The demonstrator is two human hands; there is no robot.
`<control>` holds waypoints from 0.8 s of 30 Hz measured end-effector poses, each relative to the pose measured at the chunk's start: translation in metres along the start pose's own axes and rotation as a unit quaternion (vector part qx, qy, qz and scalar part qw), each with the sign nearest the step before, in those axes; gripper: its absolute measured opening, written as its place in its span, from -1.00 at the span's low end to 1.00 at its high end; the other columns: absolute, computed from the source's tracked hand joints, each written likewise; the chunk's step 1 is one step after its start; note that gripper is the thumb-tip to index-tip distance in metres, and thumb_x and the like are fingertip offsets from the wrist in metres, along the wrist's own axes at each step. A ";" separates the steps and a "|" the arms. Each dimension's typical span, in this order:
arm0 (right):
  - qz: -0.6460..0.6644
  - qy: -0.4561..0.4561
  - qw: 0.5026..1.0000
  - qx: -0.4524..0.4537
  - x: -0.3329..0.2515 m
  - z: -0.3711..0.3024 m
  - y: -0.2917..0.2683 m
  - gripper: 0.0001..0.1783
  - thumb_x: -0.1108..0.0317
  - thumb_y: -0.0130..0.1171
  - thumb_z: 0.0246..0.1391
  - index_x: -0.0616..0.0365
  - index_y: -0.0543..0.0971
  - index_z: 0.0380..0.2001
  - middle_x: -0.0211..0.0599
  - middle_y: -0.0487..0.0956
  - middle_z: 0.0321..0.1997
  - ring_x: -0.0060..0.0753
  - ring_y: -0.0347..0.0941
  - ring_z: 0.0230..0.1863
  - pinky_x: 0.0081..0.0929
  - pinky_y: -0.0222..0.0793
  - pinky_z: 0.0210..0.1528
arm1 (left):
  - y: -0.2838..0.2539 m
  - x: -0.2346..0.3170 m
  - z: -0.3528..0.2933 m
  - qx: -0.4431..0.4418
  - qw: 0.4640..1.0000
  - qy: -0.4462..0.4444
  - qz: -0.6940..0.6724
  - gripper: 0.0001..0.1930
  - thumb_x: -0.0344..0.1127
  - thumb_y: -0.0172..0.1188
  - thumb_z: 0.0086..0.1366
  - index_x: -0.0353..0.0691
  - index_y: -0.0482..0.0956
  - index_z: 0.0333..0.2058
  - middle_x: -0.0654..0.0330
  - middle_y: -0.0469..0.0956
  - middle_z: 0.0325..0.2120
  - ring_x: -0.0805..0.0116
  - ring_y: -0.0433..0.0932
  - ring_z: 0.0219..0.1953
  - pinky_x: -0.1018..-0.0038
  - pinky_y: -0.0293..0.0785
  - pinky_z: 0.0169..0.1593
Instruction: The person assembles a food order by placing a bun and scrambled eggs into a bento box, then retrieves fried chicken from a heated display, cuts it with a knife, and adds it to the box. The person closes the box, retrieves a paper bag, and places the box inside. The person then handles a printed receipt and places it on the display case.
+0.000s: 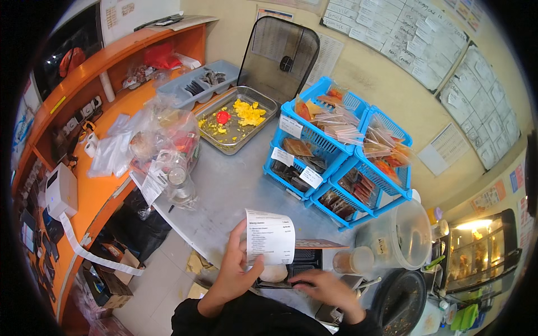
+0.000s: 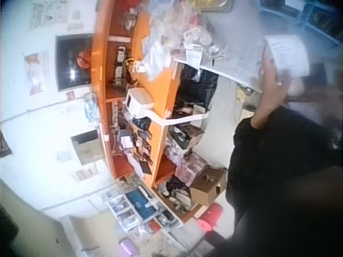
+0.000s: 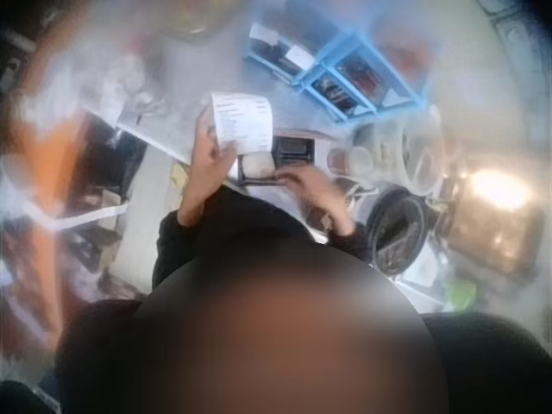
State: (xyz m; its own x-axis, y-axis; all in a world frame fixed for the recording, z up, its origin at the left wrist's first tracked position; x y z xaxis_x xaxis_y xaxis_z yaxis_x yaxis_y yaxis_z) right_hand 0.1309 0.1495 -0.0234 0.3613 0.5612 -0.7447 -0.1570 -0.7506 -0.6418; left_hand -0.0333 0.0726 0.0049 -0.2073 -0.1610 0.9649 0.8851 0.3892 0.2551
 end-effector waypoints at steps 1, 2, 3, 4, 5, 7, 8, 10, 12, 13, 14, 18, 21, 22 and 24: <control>0.044 -0.008 0.998 0.037 -0.011 -0.008 -0.033 -0.79 0.37 0.23 -0.06 0.10 0.61 -0.28 -0.25 0.61 -0.32 -0.30 0.54 -0.27 -0.42 0.42 -0.15 | 0.000 0.003 0.001 0.001 1.000 0.025 0.010 -0.24 -0.65 -0.04 0.15 -0.27 -0.24 0.26 -0.06 0.25 0.09 0.37 0.34 0.09 0.55 0.24 0.09; -0.030 -0.017 0.987 0.154 -0.024 -0.020 -0.079 -0.80 0.44 0.21 -0.08 0.12 0.60 -0.29 -0.25 0.60 -0.34 -0.31 0.54 -0.32 -0.42 0.42 -0.20 | 0.002 0.008 0.001 -0.004 0.998 0.060 0.015 -0.24 -0.66 -0.05 0.15 -0.28 -0.25 0.26 -0.05 0.35 0.04 0.37 0.36 0.07 0.53 0.26 0.09; -0.115 -0.026 0.958 0.261 -0.040 -0.034 -0.123 -0.80 0.50 0.19 -0.09 0.14 0.60 -0.31 -0.24 0.60 -0.36 -0.31 0.53 -0.37 -0.43 0.42 -0.26 | 0.007 0.006 -0.001 -0.004 0.999 0.052 0.004 -0.24 -0.66 -0.05 0.15 -0.28 -0.25 0.26 -0.05 0.36 0.03 0.37 0.36 0.07 0.52 0.26 0.09; -0.240 0.003 0.900 0.364 -0.050 -0.040 -0.156 -0.79 0.59 0.13 -0.11 0.18 0.59 -0.33 -0.20 0.58 -0.38 -0.25 0.51 -0.38 -0.41 0.39 -0.28 | 0.008 0.007 -0.005 -0.007 0.999 0.050 -0.003 -0.24 -0.66 -0.05 0.15 -0.28 -0.26 0.26 -0.05 0.37 0.02 0.36 0.36 0.07 0.51 0.26 0.08; -0.276 -0.021 0.854 0.442 -0.055 -0.033 -0.191 -0.78 0.62 0.14 -0.14 0.18 0.58 -0.34 -0.21 0.57 -0.36 -0.19 0.49 -0.36 -0.41 0.37 -0.27 | 0.011 0.010 -0.003 -0.015 0.997 0.068 -0.017 -0.24 -0.66 -0.05 0.15 -0.29 -0.26 0.25 -0.05 0.38 0.00 0.36 0.36 0.07 0.50 0.27 0.08; -0.363 -0.061 0.806 0.464 -0.055 0.004 -0.238 -0.73 0.61 0.17 -0.17 0.12 0.58 -0.31 -0.24 0.56 -0.34 -0.12 0.47 -0.29 -0.37 0.37 -0.22 | 0.010 0.009 -0.002 -0.012 0.999 0.049 -0.021 -0.23 -0.66 -0.04 0.15 -0.28 -0.27 0.25 -0.06 0.37 0.02 0.36 0.36 0.07 0.50 0.27 0.08; -0.424 -0.126 0.769 0.461 -0.059 0.022 -0.248 -0.69 0.61 0.18 -0.19 0.09 0.59 -0.29 -0.24 0.56 -0.34 -0.11 0.47 -0.28 -0.36 0.37 -0.22 | 0.008 0.009 -0.003 -0.010 0.999 0.042 -0.024 -0.23 -0.66 -0.04 0.15 -0.28 -0.27 0.25 -0.06 0.36 0.03 0.35 0.36 0.07 0.50 0.27 0.08; -0.476 -0.093 0.763 0.426 -0.036 0.054 -0.263 -0.70 0.57 0.17 -0.15 0.07 0.58 -0.26 -0.22 0.55 -0.34 -0.09 0.47 -0.26 -0.31 0.37 -0.21 | -0.001 0.014 -0.006 0.008 0.999 0.049 -0.003 -0.22 -0.66 -0.04 0.15 -0.27 -0.29 0.26 -0.06 0.36 0.02 0.35 0.37 0.07 0.51 0.27 0.08; -0.506 -0.038 0.769 0.389 -0.014 0.071 -0.280 -0.74 0.53 0.15 -0.12 0.07 0.57 -0.27 -0.19 0.55 -0.34 -0.06 0.47 -0.24 -0.27 0.37 -0.20 | -0.013 0.018 -0.008 0.035 0.997 0.065 0.011 -0.20 -0.66 -0.04 0.15 -0.25 -0.31 0.27 -0.06 0.37 0.02 0.35 0.39 0.05 0.52 0.27 0.07; -0.507 0.011 0.779 0.368 -0.001 0.075 -0.289 -0.77 0.51 0.14 -0.10 0.09 0.56 -0.28 -0.18 0.55 -0.33 -0.04 0.47 -0.24 -0.24 0.37 -0.19 | -0.022 0.020 -0.010 0.052 0.996 0.073 0.016 -0.19 -0.66 -0.04 0.14 -0.24 -0.32 0.27 -0.06 0.38 0.01 0.36 0.40 0.04 0.54 0.28 0.05; -0.521 0.067 0.779 0.342 0.011 0.077 -0.296 -0.79 0.48 0.13 -0.08 0.10 0.55 -0.29 -0.16 0.55 -0.33 -0.03 0.47 -0.23 -0.22 0.37 -0.18 | -0.028 0.020 -0.012 0.065 0.995 0.076 0.008 -0.17 -0.67 -0.04 0.14 -0.23 -0.33 0.27 -0.06 0.39 0.01 0.36 0.41 0.03 0.55 0.29 0.04; -0.410 0.025 0.797 0.442 0.012 0.058 -0.311 -0.88 0.41 0.03 0.06 0.14 0.49 -0.31 -0.10 0.55 -0.30 -0.03 0.48 -0.22 -0.26 0.38 -0.17 | -0.050 0.021 -0.020 0.115 0.990 0.073 0.043 -0.12 -0.68 -0.06 0.11 -0.19 -0.40 0.29 -0.02 0.43 -0.03 0.40 0.44 -0.03 0.61 0.32 -0.06; -0.306 0.015 0.787 0.536 -0.003 0.026 -0.319 -0.89 0.39 -0.06 0.15 0.14 0.43 -0.28 -0.07 0.55 -0.29 -0.02 0.50 -0.26 -0.27 0.39 -0.19 | -0.061 0.021 -0.024 0.152 0.984 0.080 0.054 -0.12 -0.67 -0.06 0.11 -0.17 -0.41 0.29 -0.02 0.44 -0.05 0.40 0.45 -0.06 0.58 0.34 -0.07; -0.301 -0.006 0.776 0.555 -0.014 0.011 -0.313 -0.89 0.40 -0.08 0.17 0.16 0.41 -0.27 -0.07 0.56 -0.29 -0.04 0.51 -0.27 -0.29 0.39 -0.20 | -0.063 0.022 -0.023 0.157 0.982 0.097 0.037 -0.17 -0.66 -0.07 0.12 -0.19 -0.32 0.29 -0.01 0.45 -0.07 0.40 0.46 -0.07 0.57 0.35 -0.07; -0.273 -0.048 0.774 0.569 -0.033 -0.006 -0.302 -0.89 0.42 -0.09 0.20 0.20 0.38 -0.26 -0.10 0.56 -0.32 -0.12 0.52 -0.28 -0.33 0.39 -0.20 | -0.066 0.021 -0.021 0.167 0.977 0.131 0.007 -0.25 -0.66 -0.07 0.13 -0.23 -0.13 0.28 0.02 0.48 -0.09 0.39 0.47 -0.10 0.54 0.37 -0.08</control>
Point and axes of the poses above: each hand's wrist, its own z-axis towards the middle knuckle, its own y-axis out of the palm, x = y × z, the point moved 8 cm from there along z, towards the middle knuckle
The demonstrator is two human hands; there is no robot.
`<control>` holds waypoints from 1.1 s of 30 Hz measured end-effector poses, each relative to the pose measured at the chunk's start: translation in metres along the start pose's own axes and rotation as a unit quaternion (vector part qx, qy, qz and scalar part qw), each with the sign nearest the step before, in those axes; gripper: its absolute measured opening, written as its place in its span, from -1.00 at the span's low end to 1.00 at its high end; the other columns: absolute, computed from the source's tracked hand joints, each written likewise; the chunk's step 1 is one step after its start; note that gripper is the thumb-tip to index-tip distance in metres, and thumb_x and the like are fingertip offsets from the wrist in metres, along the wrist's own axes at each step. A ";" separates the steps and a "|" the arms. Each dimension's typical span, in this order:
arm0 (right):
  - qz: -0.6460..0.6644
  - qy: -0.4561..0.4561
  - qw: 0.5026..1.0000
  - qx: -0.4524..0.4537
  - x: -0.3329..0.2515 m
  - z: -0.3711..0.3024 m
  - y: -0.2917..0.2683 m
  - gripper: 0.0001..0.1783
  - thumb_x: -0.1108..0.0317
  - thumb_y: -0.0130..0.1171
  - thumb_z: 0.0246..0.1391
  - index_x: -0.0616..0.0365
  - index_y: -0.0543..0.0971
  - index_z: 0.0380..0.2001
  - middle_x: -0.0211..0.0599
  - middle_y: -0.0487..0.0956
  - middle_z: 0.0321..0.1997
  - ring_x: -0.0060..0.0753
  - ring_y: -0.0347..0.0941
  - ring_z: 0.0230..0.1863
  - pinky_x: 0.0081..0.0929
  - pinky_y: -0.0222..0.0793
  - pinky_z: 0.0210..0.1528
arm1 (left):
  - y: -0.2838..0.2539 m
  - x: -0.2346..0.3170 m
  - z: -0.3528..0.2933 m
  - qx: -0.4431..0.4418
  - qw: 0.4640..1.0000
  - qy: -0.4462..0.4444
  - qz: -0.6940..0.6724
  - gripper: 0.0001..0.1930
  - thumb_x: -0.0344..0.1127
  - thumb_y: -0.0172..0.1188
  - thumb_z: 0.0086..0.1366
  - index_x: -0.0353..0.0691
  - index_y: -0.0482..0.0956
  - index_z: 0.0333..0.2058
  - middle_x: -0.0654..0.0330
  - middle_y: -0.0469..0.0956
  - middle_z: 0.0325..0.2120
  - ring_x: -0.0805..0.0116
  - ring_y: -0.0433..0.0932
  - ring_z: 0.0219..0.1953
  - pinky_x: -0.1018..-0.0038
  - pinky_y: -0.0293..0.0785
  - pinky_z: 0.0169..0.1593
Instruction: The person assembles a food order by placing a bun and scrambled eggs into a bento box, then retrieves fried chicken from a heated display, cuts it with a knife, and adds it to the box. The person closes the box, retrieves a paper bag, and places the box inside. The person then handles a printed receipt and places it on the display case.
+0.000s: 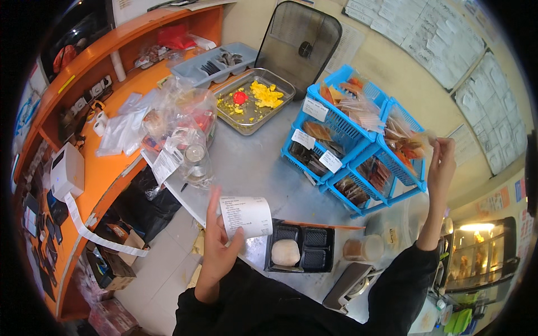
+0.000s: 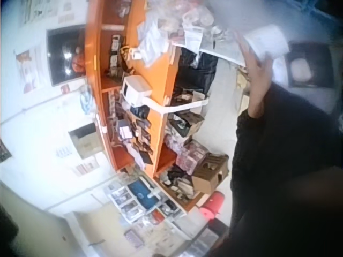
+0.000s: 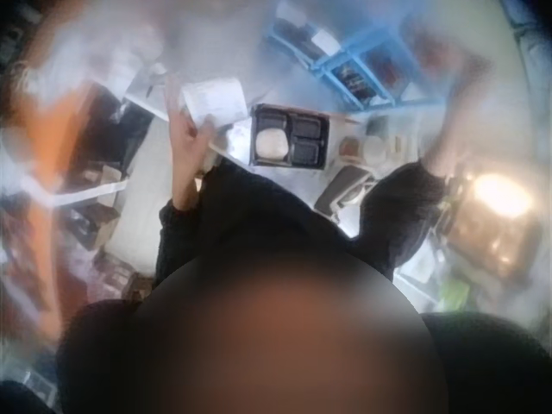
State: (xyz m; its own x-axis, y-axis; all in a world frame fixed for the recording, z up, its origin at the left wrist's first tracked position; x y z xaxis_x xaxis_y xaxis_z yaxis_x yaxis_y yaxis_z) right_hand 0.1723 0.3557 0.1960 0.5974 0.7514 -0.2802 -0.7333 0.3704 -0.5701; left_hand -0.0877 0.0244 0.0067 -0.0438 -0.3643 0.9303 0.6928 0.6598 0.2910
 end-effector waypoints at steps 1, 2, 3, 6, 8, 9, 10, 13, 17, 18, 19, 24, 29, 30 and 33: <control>0.032 -0.001 0.999 -0.003 -0.007 -0.005 -0.006 -0.89 0.43 -0.09 0.20 0.22 0.37 -0.25 -0.12 0.55 -0.35 -0.18 0.52 -0.29 -0.36 0.39 -0.19 | 0.000 -0.001 0.000 -0.023 0.999 0.001 0.049 -0.32 -0.66 -0.07 0.13 -0.24 -0.01 0.24 0.03 0.49 -0.10 0.38 0.48 -0.09 0.53 0.37 -0.07; 0.063 -0.001 0.998 -0.004 -0.015 -0.010 -0.012 -0.89 0.44 -0.09 0.20 0.24 0.36 -0.25 -0.15 0.55 -0.37 -0.23 0.52 -0.30 -0.39 0.39 -0.19 | -0.001 -0.001 0.000 -0.047 0.994 0.004 0.097 -0.39 -0.65 -0.07 0.13 -0.25 0.11 0.20 0.03 0.50 -0.12 0.37 0.48 -0.09 0.51 0.37 -0.06; 0.082 0.009 0.996 -0.012 -0.021 -0.016 -0.018 -0.90 0.44 -0.10 0.20 0.25 0.36 -0.26 -0.17 0.54 -0.39 -0.29 0.51 -0.30 -0.40 0.39 -0.19 | 0.000 -0.003 0.001 -0.072 0.987 0.008 0.143 -0.44 -0.65 -0.06 0.14 -0.26 0.23 0.16 0.04 0.51 -0.13 0.36 0.49 -0.09 0.50 0.37 -0.06; 0.108 0.029 0.992 -0.049 -0.044 -0.042 -0.035 -0.89 0.47 -0.11 0.21 0.27 0.39 -0.29 -0.24 0.51 -0.42 -0.41 0.48 -0.32 -0.47 0.38 -0.22 | 0.003 -0.017 -0.001 -0.124 0.970 -0.008 0.208 -0.60 -0.63 -0.03 0.14 -0.29 0.46 -0.02 0.04 0.48 -0.08 0.26 0.46 -0.02 0.43 0.33 0.05; 0.085 0.039 0.992 -0.088 -0.063 -0.074 -0.045 -0.90 0.51 -0.11 0.19 0.28 0.41 -0.29 -0.27 0.49 -0.43 -0.45 0.47 -0.32 -0.54 0.36 -0.24 | 0.001 -0.029 -0.003 -0.137 0.951 -0.006 0.276 -0.63 -0.58 0.01 0.14 -0.30 0.47 -0.04 -0.05 0.48 -0.11 0.13 0.48 -0.06 0.38 0.35 0.02; 0.119 0.076 0.982 -0.128 -0.070 -0.095 -0.043 -0.89 0.52 -0.12 0.20 0.29 0.39 -0.25 -0.30 0.47 -0.40 -0.49 0.44 -0.31 -0.56 0.34 -0.21 | 0.000 -0.035 -0.004 -0.142 0.942 0.016 0.305 -0.64 -0.56 0.03 0.13 -0.30 0.48 -0.05 -0.09 0.48 -0.13 0.07 0.49 -0.08 0.36 0.36 0.01; 0.152 0.112 0.968 -0.168 -0.078 -0.118 -0.039 -0.88 0.52 -0.13 0.22 0.30 0.38 -0.21 -0.33 0.45 -0.37 -0.53 0.41 -0.30 -0.59 0.32 -0.19 | -0.002 -0.052 -0.008 -0.169 0.926 -0.031 0.337 -0.63 -0.52 0.05 0.13 -0.30 0.46 -0.03 -0.13 0.46 -0.11 0.01 0.46 -0.07 0.33 0.35 0.02; 0.177 0.157 0.940 -0.244 -0.095 -0.173 -0.020 -0.86 0.58 -0.01 0.08 0.24 0.51 -0.29 -0.24 0.54 -0.37 -0.49 0.50 -0.34 -0.59 0.36 -0.28 | -0.006 -0.096 -0.023 -0.233 0.879 -0.072 0.409 -0.56 -0.39 0.14 0.13 -0.29 0.39 0.03 -0.20 0.38 -0.05 -0.13 0.36 0.00 0.21 0.28 0.07; 0.278 0.233 0.854 -0.373 -0.105 -0.248 0.040 -0.84 0.56 0.00 0.11 0.24 0.51 -0.25 -0.24 0.57 -0.33 -0.44 0.53 -0.29 -0.54 0.40 -0.24 | 0.011 -0.140 -0.054 -0.330 0.822 -0.002 0.464 -0.34 -0.21 0.21 0.10 -0.31 0.20 0.15 -0.21 0.28 0.03 -0.16 0.16 0.15 0.00 0.01 0.18; 0.287 0.232 0.845 -0.388 -0.108 -0.264 0.052 -0.84 0.56 0.00 0.10 0.24 0.51 -0.25 -0.24 0.57 -0.32 -0.43 0.53 -0.28 -0.54 0.39 -0.25 | 0.018 -0.149 -0.062 -0.358 0.803 0.015 0.476 -0.28 -0.16 0.22 0.10 -0.32 0.14 0.18 -0.21 0.26 0.04 -0.15 0.11 0.18 -0.05 -0.07 0.20; 0.295 0.233 0.835 -0.402 -0.110 -0.279 0.064 -0.84 0.57 0.00 0.10 0.24 0.52 -0.25 -0.24 0.57 -0.31 -0.43 0.52 -0.27 -0.53 0.39 -0.26 | 0.022 -0.155 -0.066 -0.358 0.802 0.034 0.477 -0.24 -0.13 0.22 0.09 -0.33 0.11 0.19 -0.20 0.27 0.03 -0.14 0.11 0.19 -0.08 -0.12 0.21; 0.241 0.142 0.862 -0.423 -0.117 -0.331 0.097 -0.82 0.52 0.01 0.10 0.15 0.51 -0.21 -0.19 0.52 -0.33 -0.20 0.50 -0.30 -0.44 0.40 -0.24 | 0.040 -0.173 -0.077 -0.387 0.777 0.076 0.490 -0.13 0.01 0.17 0.11 -0.35 -0.01 0.24 -0.23 0.27 0.02 -0.10 0.11 0.20 -0.13 -0.30 0.25; 0.224 0.136 0.857 -0.444 -0.121 -0.368 0.111 -0.80 0.42 0.05 0.07 0.11 0.48 -0.19 -0.16 0.48 -0.27 -0.11 0.44 -0.18 -0.32 0.35 -0.11 | 0.044 -0.178 -0.074 -0.399 0.754 0.087 0.515 -0.16 0.02 0.15 0.12 -0.38 0.01 0.23 -0.18 0.30 0.00 -0.05 0.14 0.19 -0.17 -0.33 0.24; 0.229 0.145 0.857 -0.438 -0.122 -0.373 0.111 -0.80 0.39 0.05 0.08 0.11 0.49 -0.19 -0.16 0.48 -0.26 -0.11 0.43 -0.15 -0.31 0.35 -0.10 | 0.045 -0.179 -0.075 -0.399 0.744 0.092 0.527 -0.16 0.01 0.15 0.12 -0.38 0.02 0.22 -0.15 0.31 0.01 -0.02 0.14 0.19 -0.17 -0.31 0.23; 0.219 0.130 0.865 -0.432 -0.123 -0.383 0.113 -0.79 0.32 0.06 0.09 0.12 0.50 -0.20 -0.17 0.49 -0.24 -0.11 0.41 -0.10 -0.31 0.34 -0.08 | 0.045 -0.177 -0.078 -0.384 0.750 0.122 0.525 -0.18 0.01 0.12 0.14 -0.38 0.02 0.22 -0.17 0.33 -0.03 -0.05 0.17 0.17 -0.18 -0.33 0.23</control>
Point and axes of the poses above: each hand's wrist, its own z-axis towards the middle knuckle, its own y-axis out of the palm, x = y × z, the point moved 8 cm from there along z, towards the middle knuckle
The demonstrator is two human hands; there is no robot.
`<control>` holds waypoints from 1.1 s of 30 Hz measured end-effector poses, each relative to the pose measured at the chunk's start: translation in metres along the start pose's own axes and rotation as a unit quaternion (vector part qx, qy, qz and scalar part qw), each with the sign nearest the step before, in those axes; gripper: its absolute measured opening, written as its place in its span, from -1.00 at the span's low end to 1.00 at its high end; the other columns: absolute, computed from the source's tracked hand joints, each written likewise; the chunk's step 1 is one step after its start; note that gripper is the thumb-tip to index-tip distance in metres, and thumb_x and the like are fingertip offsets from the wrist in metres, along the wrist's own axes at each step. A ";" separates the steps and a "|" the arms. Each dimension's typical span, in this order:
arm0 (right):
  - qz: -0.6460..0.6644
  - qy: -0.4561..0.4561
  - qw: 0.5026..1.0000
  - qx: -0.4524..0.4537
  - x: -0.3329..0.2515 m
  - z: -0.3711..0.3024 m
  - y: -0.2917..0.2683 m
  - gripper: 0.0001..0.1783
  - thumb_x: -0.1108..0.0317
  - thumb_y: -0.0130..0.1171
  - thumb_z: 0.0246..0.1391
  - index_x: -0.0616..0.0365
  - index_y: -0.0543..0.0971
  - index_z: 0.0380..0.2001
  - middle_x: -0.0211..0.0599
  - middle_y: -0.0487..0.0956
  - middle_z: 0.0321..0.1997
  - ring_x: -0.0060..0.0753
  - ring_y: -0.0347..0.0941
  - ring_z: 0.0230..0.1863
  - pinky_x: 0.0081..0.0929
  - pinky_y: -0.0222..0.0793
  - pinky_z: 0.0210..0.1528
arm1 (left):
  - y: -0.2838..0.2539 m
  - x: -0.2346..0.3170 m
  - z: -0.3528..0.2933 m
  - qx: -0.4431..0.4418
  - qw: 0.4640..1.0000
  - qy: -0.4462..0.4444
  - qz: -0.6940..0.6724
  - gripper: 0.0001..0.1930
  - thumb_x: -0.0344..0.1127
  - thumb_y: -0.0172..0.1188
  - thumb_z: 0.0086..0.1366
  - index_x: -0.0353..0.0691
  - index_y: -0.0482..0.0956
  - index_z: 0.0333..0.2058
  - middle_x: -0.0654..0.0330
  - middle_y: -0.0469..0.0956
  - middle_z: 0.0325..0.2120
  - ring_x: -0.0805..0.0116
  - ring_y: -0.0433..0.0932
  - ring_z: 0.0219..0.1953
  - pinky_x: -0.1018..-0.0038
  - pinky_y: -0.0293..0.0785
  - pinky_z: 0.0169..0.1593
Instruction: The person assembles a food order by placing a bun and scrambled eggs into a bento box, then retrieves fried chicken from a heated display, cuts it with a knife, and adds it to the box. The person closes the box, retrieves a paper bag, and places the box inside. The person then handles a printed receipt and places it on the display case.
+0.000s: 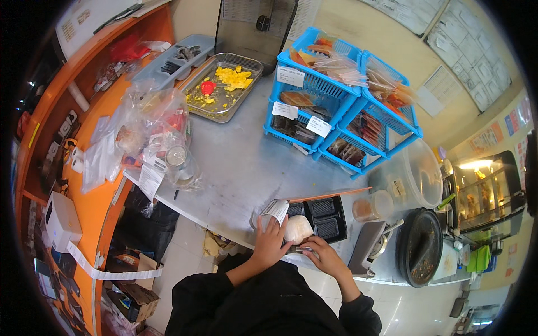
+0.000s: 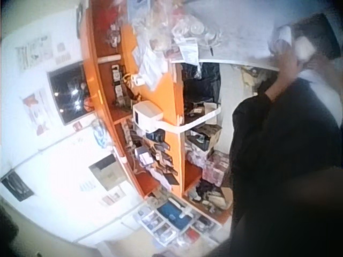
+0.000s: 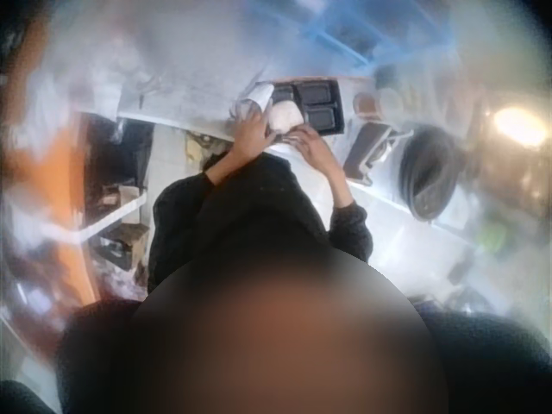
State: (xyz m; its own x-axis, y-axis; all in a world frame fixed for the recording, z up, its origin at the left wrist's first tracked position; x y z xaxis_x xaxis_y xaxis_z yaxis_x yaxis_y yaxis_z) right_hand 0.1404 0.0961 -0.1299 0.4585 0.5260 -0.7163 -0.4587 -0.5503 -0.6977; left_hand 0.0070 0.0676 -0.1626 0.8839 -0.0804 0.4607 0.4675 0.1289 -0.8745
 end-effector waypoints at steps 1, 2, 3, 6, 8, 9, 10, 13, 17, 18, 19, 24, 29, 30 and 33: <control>-0.010 0.000 1.000 -0.003 0.002 -0.001 0.002 -0.78 0.29 0.07 0.09 0.12 0.50 -0.21 -0.17 0.49 -0.24 -0.11 0.40 -0.09 -0.31 0.34 -0.08 | -0.002 0.001 -0.001 0.021 1.000 0.007 0.005 -0.18 0.02 0.11 0.15 -0.38 0.01 0.23 -0.20 0.34 -0.05 -0.07 0.19 0.15 -0.19 -0.35 0.23; -0.009 0.002 1.000 -0.009 0.004 -0.002 0.004 -0.78 0.27 0.06 0.10 0.11 0.51 -0.21 -0.19 0.50 -0.23 -0.13 0.40 -0.09 -0.30 0.32 -0.07 | 0.000 0.000 -0.002 0.020 1.000 0.007 -0.007 -0.18 0.01 0.11 0.15 -0.38 0.01 0.22 -0.20 0.34 -0.04 -0.07 0.19 0.15 -0.19 -0.35 0.23; -0.009 0.013 1.000 -0.016 0.008 -0.002 0.006 -0.78 0.25 0.05 0.11 0.10 0.52 -0.22 -0.20 0.51 -0.22 -0.15 0.39 -0.08 -0.29 0.31 -0.07 | 0.000 0.001 -0.002 0.025 1.000 0.008 -0.011 -0.19 0.00 0.12 0.15 -0.39 0.01 0.22 -0.20 0.34 -0.04 -0.07 0.19 0.15 -0.19 -0.35 0.23; -0.070 0.030 0.996 -0.042 0.017 0.000 0.009 -0.77 0.20 0.02 0.13 0.04 0.54 -0.24 -0.28 0.53 -0.22 -0.22 0.40 -0.08 -0.25 0.24 -0.06 | 0.005 -0.001 -0.002 0.004 1.000 -0.006 -0.030 -0.21 -0.03 0.13 0.15 -0.38 0.03 0.22 -0.19 0.31 0.00 -0.06 0.18 0.16 -0.18 -0.34 0.23; -0.118 0.041 0.990 -0.062 0.024 0.002 0.011 -0.77 0.18 0.00 0.13 0.00 0.55 -0.26 -0.35 0.55 -0.24 -0.26 0.40 -0.09 -0.22 0.20 -0.06 | 0.004 0.000 -0.001 -0.003 0.999 -0.011 -0.048 -0.22 -0.06 0.14 0.15 -0.37 0.04 0.22 -0.19 0.28 0.03 -0.06 0.17 0.17 -0.18 -0.32 0.23; -0.134 0.044 0.987 -0.073 0.026 0.003 0.011 -0.77 0.17 -0.01 0.13 -0.01 0.56 -0.28 -0.38 0.55 -0.24 -0.28 0.40 -0.10 -0.21 0.18 -0.06 | 0.001 0.001 -0.002 0.005 0.998 -0.011 -0.055 -0.22 -0.07 0.15 0.14 -0.36 0.04 0.21 -0.19 0.26 0.05 -0.06 0.16 0.17 -0.17 -0.31 0.23; -0.149 0.026 0.985 -0.077 0.025 0.006 0.011 -0.77 0.17 -0.02 0.13 -0.02 0.57 -0.30 -0.41 0.56 -0.25 -0.30 0.40 -0.10 -0.21 0.16 -0.07 | -0.007 0.002 -0.003 0.037 0.998 -0.006 -0.047 -0.23 -0.09 0.15 0.14 -0.35 0.05 0.21 -0.19 0.25 0.06 -0.06 0.16 0.17 -0.16 -0.30 0.24; -0.061 -0.030 0.998 -0.019 0.021 0.012 0.000 -0.89 0.33 0.15 -0.03 0.05 0.60 -0.41 -0.31 0.59 -0.38 -0.20 0.45 -0.32 -0.29 0.27 -0.23 | -0.016 -0.009 -0.011 0.026 0.992 -0.067 -0.105 -0.31 -0.13 0.13 0.16 -0.30 0.12 0.20 -0.19 0.22 0.10 -0.10 0.17 0.17 -0.07 -0.10 0.22; 0.040 0.041 0.997 0.059 0.040 0.010 -0.007 -0.88 0.46 0.30 -0.26 0.11 0.60 -0.52 -0.24 0.57 -0.47 -0.17 0.49 -0.39 -0.36 0.38 -0.31 | -0.048 -0.022 -0.021 0.128 0.982 -0.080 -0.113 -0.35 -0.19 0.12 0.17 -0.26 0.15 0.20 -0.20 0.39 -0.20 -0.14 0.35 -0.10 0.06 0.19 0.04; 0.038 0.048 0.996 0.058 0.042 0.013 -0.003 -0.88 0.47 0.31 -0.27 0.12 0.59 -0.54 -0.24 0.57 -0.48 -0.19 0.49 -0.41 -0.37 0.38 -0.32 | -0.049 -0.029 -0.023 0.104 0.980 -0.111 -0.128 -0.36 -0.20 0.13 0.17 -0.25 0.17 0.20 -0.20 0.40 -0.24 -0.14 0.36 -0.15 0.09 0.23 -0.02; 0.035 0.066 0.995 0.061 0.046 0.013 0.000 -0.88 0.48 0.31 -0.29 0.12 0.58 -0.57 -0.25 0.56 -0.49 -0.20 0.49 -0.44 -0.37 0.38 -0.33 | -0.063 -0.027 -0.026 0.159 0.976 -0.094 -0.119 -0.36 -0.22 0.14 0.16 -0.22 0.18 0.20 -0.19 0.41 -0.31 -0.13 0.37 -0.23 0.12 0.26 -0.12; 0.017 0.079 0.996 0.027 0.042 0.016 -0.002 -0.86 0.43 0.35 -0.30 0.12 0.59 -0.57 -0.24 0.58 -0.46 -0.19 0.52 -0.43 -0.40 0.40 -0.31 | -0.079 -0.034 -0.025 0.114 0.961 -0.131 -0.214 -0.40 -0.28 0.11 0.19 -0.15 0.18 0.21 -0.19 0.43 -0.16 -0.12 0.40 -0.13 0.22 0.31 -0.04; 0.071 0.193 0.975 -0.088 -0.016 0.026 -0.036 -0.78 0.44 0.20 -0.05 0.15 0.55 -0.25 -0.16 0.57 -0.21 -0.29 0.51 -0.21 -0.50 0.39 -0.15 | -0.123 -0.058 -0.014 0.056 0.945 -0.111 -0.302 -0.48 -0.38 0.03 0.24 0.07 0.26 0.19 -0.11 0.38 0.03 -0.01 0.44 -0.06 0.34 0.36 -0.01; 0.091 0.238 0.959 -0.127 -0.034 0.030 -0.044 -0.72 0.45 0.13 0.06 0.16 0.53 -0.12 -0.13 0.56 -0.09 -0.32 0.50 -0.11 -0.52 0.38 -0.06 | -0.135 -0.069 -0.015 0.042 0.942 -0.117 -0.313 -0.48 -0.40 0.02 0.23 0.05 0.26 0.19 -0.10 0.37 0.05 0.00 0.44 -0.03 0.35 0.35 0.01; 0.094 0.137 0.979 -0.114 -0.127 0.074 -0.075 -0.73 0.49 0.15 0.02 0.24 0.53 -0.16 -0.16 0.56 -0.11 -0.36 0.50 -0.13 -0.52 0.40 -0.09 | -0.191 -0.108 -0.021 0.072 0.930 -0.094 -0.348 -0.48 -0.49 0.02 0.21 -0.05 0.28 0.17 -0.02 0.37 0.08 0.04 0.40 0.05 0.42 0.30 0.08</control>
Point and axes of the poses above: each hand's wrist, its own z-axis towards the middle knuckle, its own y-axis out of the palm, x = y × z, the point moved 8 cm from there along z, towards the middle knuckle
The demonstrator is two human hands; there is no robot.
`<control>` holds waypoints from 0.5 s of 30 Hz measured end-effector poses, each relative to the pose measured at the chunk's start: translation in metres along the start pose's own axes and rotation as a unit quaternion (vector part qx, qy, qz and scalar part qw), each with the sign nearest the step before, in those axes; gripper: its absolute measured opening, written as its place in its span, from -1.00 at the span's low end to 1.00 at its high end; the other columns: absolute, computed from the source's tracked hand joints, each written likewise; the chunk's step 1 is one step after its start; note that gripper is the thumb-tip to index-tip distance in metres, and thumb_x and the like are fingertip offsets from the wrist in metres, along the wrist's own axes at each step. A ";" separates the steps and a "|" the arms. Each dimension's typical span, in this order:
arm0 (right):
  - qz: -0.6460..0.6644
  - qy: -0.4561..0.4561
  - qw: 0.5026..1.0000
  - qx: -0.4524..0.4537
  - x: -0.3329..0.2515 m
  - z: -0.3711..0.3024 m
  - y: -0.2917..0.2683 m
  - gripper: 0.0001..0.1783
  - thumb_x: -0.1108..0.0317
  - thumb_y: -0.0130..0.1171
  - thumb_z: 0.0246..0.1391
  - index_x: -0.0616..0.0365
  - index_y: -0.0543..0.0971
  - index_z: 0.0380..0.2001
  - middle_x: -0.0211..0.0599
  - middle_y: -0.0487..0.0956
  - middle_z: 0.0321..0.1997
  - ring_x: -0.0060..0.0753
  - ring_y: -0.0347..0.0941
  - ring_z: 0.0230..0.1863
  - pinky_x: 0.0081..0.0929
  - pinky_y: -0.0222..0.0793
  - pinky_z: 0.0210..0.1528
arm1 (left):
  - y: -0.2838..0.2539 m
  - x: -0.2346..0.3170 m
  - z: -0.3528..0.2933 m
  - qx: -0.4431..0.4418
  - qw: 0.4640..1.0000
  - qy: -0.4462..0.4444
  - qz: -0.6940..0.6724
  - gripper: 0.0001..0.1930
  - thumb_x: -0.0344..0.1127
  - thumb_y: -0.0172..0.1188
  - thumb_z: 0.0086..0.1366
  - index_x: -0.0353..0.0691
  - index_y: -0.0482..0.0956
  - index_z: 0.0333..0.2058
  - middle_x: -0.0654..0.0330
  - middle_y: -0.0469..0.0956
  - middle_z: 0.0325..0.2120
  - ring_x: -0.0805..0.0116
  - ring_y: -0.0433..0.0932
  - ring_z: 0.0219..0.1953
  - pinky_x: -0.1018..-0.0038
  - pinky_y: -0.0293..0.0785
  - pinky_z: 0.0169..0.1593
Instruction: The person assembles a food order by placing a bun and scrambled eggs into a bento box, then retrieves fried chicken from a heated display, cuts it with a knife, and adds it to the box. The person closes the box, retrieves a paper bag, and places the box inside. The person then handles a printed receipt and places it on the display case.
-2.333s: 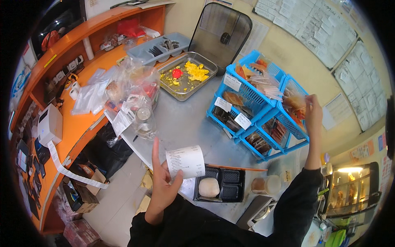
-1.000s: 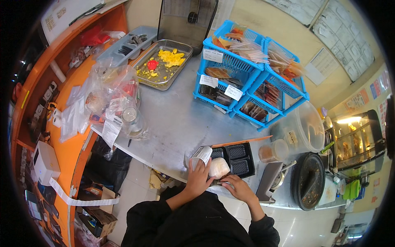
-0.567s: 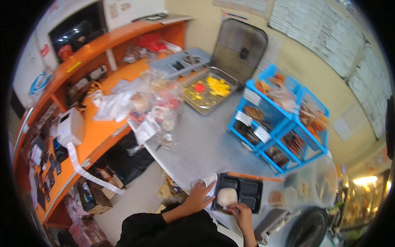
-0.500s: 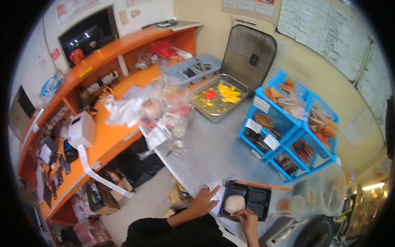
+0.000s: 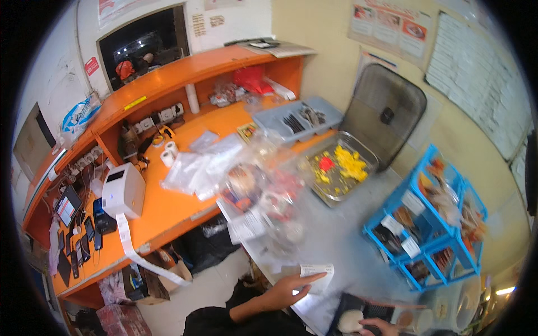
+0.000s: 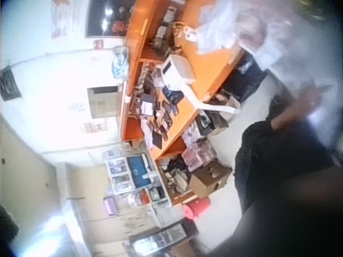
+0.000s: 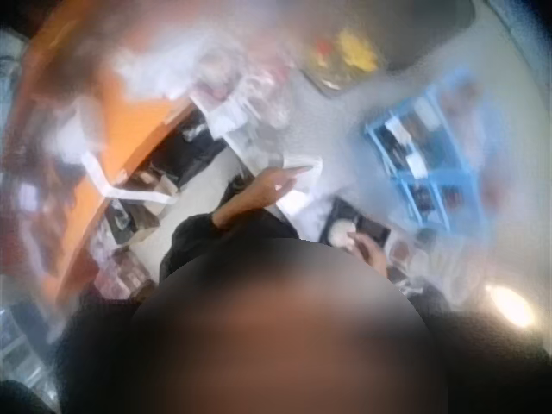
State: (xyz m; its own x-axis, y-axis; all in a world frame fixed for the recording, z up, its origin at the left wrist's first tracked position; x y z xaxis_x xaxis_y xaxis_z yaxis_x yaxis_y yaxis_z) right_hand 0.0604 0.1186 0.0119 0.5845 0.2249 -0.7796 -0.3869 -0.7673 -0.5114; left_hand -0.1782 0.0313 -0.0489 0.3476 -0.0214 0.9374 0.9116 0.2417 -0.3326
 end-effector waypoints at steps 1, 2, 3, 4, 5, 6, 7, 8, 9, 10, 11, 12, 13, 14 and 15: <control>-0.013 -0.038 0.999 0.003 -0.037 0.009 0.000 -0.74 0.50 0.15 0.01 0.26 0.53 -0.17 -0.17 0.56 -0.13 -0.37 0.50 -0.13 -0.53 0.40 -0.10 | -0.028 -0.001 -0.002 0.011 1.000 -0.006 -0.016 -0.49 -0.49 0.03 0.21 -0.08 0.29 0.17 -0.01 0.37 0.07 0.06 0.41 0.04 0.43 0.30 0.08; -0.030 -0.105 0.994 0.010 -0.079 0.023 0.003 -0.74 0.51 0.15 0.01 0.26 0.53 -0.17 -0.18 0.56 -0.13 -0.38 0.49 -0.14 -0.53 0.41 -0.10 | -0.059 -0.002 -0.005 0.022 0.999 -0.011 -0.031 -0.49 -0.50 0.03 0.21 -0.10 0.30 0.16 -0.01 0.38 0.06 0.08 0.42 0.04 0.44 0.30 0.08; -0.049 -0.169 0.984 0.017 -0.119 0.040 0.006 -0.75 0.52 0.15 0.01 0.26 0.54 -0.18 -0.19 0.57 -0.14 -0.39 0.49 -0.14 -0.53 0.41 -0.11 | -0.091 -0.006 -0.005 0.031 0.998 -0.015 -0.050 -0.50 -0.50 0.04 0.21 -0.12 0.31 0.16 0.00 0.39 0.06 0.10 0.42 0.04 0.45 0.29 0.09; -0.019 -0.123 0.992 0.015 -0.142 0.063 0.011 -0.73 0.48 0.15 0.02 0.24 0.52 -0.15 -0.15 0.56 -0.12 -0.32 0.49 -0.12 -0.48 0.41 -0.08 | -0.126 -0.008 -0.004 0.049 0.995 0.007 -0.088 -0.47 -0.48 0.05 0.21 -0.17 0.24 0.19 0.03 0.33 0.12 0.22 0.38 0.09 0.47 0.27 0.10; 0.003 -0.067 0.998 0.010 -0.163 0.083 0.014 -0.71 0.44 0.15 0.04 0.23 0.51 -0.13 -0.11 0.55 -0.10 -0.25 0.49 -0.09 -0.42 0.40 -0.05 | -0.162 -0.014 -0.004 0.095 0.988 0.017 -0.123 -0.43 -0.50 0.06 0.20 -0.18 0.19 0.21 0.05 0.29 0.14 0.26 0.34 0.11 0.47 0.27 0.11; -0.049 -0.160 0.981 0.100 -0.204 0.113 0.009 -0.82 0.44 0.21 -0.06 0.23 0.54 -0.33 -0.17 0.58 -0.28 -0.34 0.51 -0.26 -0.48 0.40 -0.20 | -0.195 -0.024 -0.006 0.139 0.978 0.016 -0.153 -0.39 -0.52 0.07 0.19 -0.19 0.13 0.23 0.07 0.25 0.16 0.29 0.31 0.12 0.47 0.27 0.11; -0.097 -0.253 0.945 0.183 -0.243 0.151 0.012 -0.90 0.44 0.27 -0.15 0.23 0.58 -0.53 -0.23 0.61 -0.46 -0.43 0.53 -0.43 -0.53 0.39 -0.34 | -0.227 -0.034 -0.011 0.181 0.967 0.003 -0.179 -0.35 -0.53 0.07 0.18 -0.20 0.07 0.25 0.08 0.21 0.19 0.33 0.28 0.14 0.46 0.27 0.12; -0.119 -0.298 0.925 0.206 -0.274 0.191 0.018 -0.86 0.43 0.32 -0.22 0.20 0.59 -0.50 -0.23 0.60 -0.48 -0.34 0.54 -0.43 -0.52 0.39 -0.33 | -0.257 -0.038 -0.013 0.211 0.951 0.025 -0.225 -0.29 -0.58 0.07 0.16 -0.20 -0.02 0.27 0.10 0.17 0.18 0.34 0.25 0.15 0.45 0.26 0.12; -0.165 -0.329 0.906 0.211 -0.304 0.235 0.027 -0.88 0.46 0.29 -0.18 0.23 0.59 -0.49 -0.25 0.60 -0.49 -0.42 0.53 -0.43 -0.55 0.37 -0.33 | -0.286 -0.045 -0.015 0.240 0.932 0.043 -0.267 -0.22 -0.62 0.06 0.14 -0.21 -0.12 0.29 0.11 0.14 0.17 0.36 0.23 0.15 0.44 0.25 0.13; -0.177 -0.359 0.889 0.223 -0.328 0.282 0.040 -0.91 0.47 0.25 -0.13 0.24 0.59 -0.48 -0.25 0.60 -0.47 -0.42 0.53 -0.43 -0.54 0.37 -0.33 | -0.309 -0.053 -0.015 0.259 0.926 0.036 -0.271 -0.20 -0.64 0.05 0.13 -0.20 -0.17 0.29 0.09 0.16 0.15 0.35 0.24 0.14 0.44 0.26 0.13; -0.181 -0.403 0.874 0.204 -0.350 0.331 0.059 -0.91 0.47 0.21 -0.08 0.27 0.58 -0.44 -0.21 0.59 -0.45 -0.35 0.53 -0.42 -0.52 0.38 -0.31 | -0.330 -0.060 -0.016 0.278 0.920 0.028 -0.274 -0.17 -0.66 0.04 0.12 -0.19 -0.21 0.29 0.07 0.17 0.12 0.35 0.25 0.13 0.44 0.27 0.12; -0.205 -0.439 0.856 0.177 -0.369 0.378 0.080 -0.88 0.47 0.18 -0.05 0.27 0.56 -0.39 -0.16 0.59 -0.42 -0.25 0.54 -0.40 -0.49 0.39 -0.29 | -0.348 -0.067 -0.018 0.297 0.914 0.020 -0.276 -0.15 -0.68 0.02 0.12 -0.18 -0.25 0.30 0.06 0.18 0.10 0.34 0.27 0.12 0.44 0.27 0.12; -0.215 -0.463 0.846 0.156 -0.382 0.427 0.105 -0.87 0.54 0.17 -0.05 0.28 0.56 -0.35 -0.19 0.58 -0.39 -0.37 0.52 -0.33 -0.50 0.40 -0.24 | -0.360 -0.074 -0.022 0.307 0.904 0.004 -0.299 -0.12 -0.69 0.04 0.09 -0.17 -0.27 0.30 0.05 0.20 0.07 0.33 0.27 0.11 0.41 0.26 0.13; -0.238 -0.465 0.841 0.144 -0.389 0.475 0.132 -0.85 0.57 0.15 -0.07 0.27 0.56 -0.35 -0.18 0.58 -0.36 -0.30 0.53 -0.32 -0.45 0.41 -0.23 | -0.369 -0.079 -0.027 0.317 0.893 -0.008 -0.319 -0.09 -0.70 0.05 0.07 -0.17 -0.29 0.30 0.05 0.21 0.05 0.32 0.27 0.10 0.39 0.26 0.13; -0.241 -0.511 0.816 0.121 -0.395 0.511 0.158 -0.83 0.59 0.14 -0.09 0.25 0.56 -0.35 -0.16 0.58 -0.33 -0.24 0.53 -0.32 -0.41 0.43 -0.23 | -0.381 -0.083 -0.028 0.331 0.882 0.007 -0.337 -0.06 -0.70 0.06 0.04 -0.17 -0.32 0.29 0.05 0.22 0.02 0.31 0.28 0.09 0.36 0.25 0.14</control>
State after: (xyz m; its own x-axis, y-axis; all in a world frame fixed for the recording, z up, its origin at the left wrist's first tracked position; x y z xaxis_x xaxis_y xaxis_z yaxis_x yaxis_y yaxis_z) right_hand -0.5963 0.2154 0.0538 -0.1430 0.9438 -0.2979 -0.4897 -0.3291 -0.8074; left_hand -0.5483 -0.0864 -0.0033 -0.2169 -0.3872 0.8961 0.5866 0.6821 0.4367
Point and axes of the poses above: each hand's wrist, its own z-axis towards the middle knuckle, its own y-axis out of the palm, x = y × z, the point moved 8 cm from there along z, towards the middle knuckle
